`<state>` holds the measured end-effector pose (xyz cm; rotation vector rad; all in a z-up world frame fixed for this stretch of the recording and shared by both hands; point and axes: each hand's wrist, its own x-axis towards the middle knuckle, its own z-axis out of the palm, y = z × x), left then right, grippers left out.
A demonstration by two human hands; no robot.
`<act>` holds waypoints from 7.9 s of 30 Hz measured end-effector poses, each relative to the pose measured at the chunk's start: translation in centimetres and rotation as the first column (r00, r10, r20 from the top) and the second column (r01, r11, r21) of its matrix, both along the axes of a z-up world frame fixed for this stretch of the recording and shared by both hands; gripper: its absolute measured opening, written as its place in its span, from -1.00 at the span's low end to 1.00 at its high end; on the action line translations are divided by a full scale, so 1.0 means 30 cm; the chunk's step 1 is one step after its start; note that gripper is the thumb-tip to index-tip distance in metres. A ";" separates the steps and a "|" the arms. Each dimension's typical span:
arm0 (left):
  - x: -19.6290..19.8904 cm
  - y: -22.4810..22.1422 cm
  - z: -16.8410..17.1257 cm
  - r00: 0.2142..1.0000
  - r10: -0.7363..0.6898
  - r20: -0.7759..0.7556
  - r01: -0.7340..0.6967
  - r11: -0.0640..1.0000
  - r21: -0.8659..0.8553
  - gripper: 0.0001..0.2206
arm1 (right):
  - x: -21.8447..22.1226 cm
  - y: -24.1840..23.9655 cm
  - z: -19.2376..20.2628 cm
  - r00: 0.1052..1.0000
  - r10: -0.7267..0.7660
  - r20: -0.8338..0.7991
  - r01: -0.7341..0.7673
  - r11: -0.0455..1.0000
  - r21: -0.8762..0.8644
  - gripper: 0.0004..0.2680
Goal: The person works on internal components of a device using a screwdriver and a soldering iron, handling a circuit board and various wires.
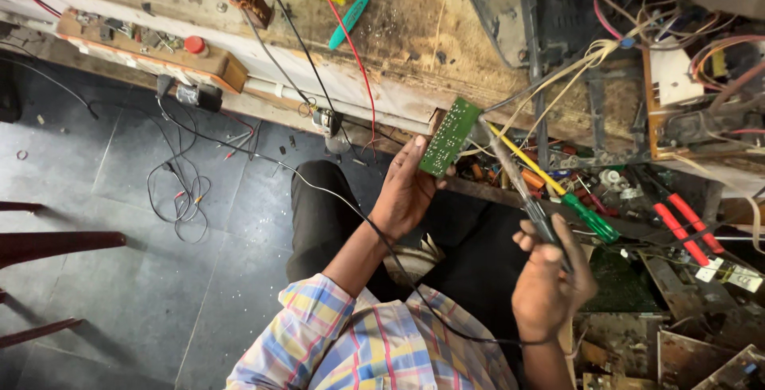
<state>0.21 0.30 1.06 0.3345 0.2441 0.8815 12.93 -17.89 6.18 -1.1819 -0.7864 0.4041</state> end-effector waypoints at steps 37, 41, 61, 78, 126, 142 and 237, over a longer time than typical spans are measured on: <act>0.007 -0.004 -0.030 0.996 0.067 0.066 -0.057 0.988 -0.144 -0.81 | -0.062 0.028 -0.026 0.998 0.056 0.017 -0.053 0.990 -0.133 -0.73; 0.008 -0.003 -0.020 0.994 0.067 0.088 -0.059 0.994 -0.097 -0.81 | -0.060 0.032 -0.028 0.998 0.064 0.004 -0.063 0.988 -0.144 -0.72; 0.009 -0.005 0.007 0.996 0.076 0.049 -0.072 0.995 -0.074 -0.81 | -0.038 0.030 -0.014 0.997 0.080 0.011 -0.077 0.985 -0.156 -0.76; 0.015 -0.006 0.000 0.996 0.085 0.018 -0.084 0.994 -0.075 -0.77 | -0.016 0.030 -0.031 0.993 0.120 0.022 -0.116 0.984 -0.133 -0.77; 0.034 0.007 0.000 0.957 0.173 -0.233 -0.187 0.982 -0.041 -0.77 | -0.016 0.017 -0.001 0.997 0.044 0.058 -0.036 0.991 -0.128 -0.77; -0.113 0.141 0.252 0.108 0.947 -0.303 0.084 0.295 0.952 -0.90 | -0.005 -0.011 0.060 1.000 -0.010 -0.004 0.009 0.998 -0.070 -0.80; -0.072 -0.101 0.178 0.922 0.294 -0.250 -0.131 0.848 0.513 -0.74 | -0.119 0.273 0.172 0.548 0.062 0.834 0.015 0.996 -0.084 -0.74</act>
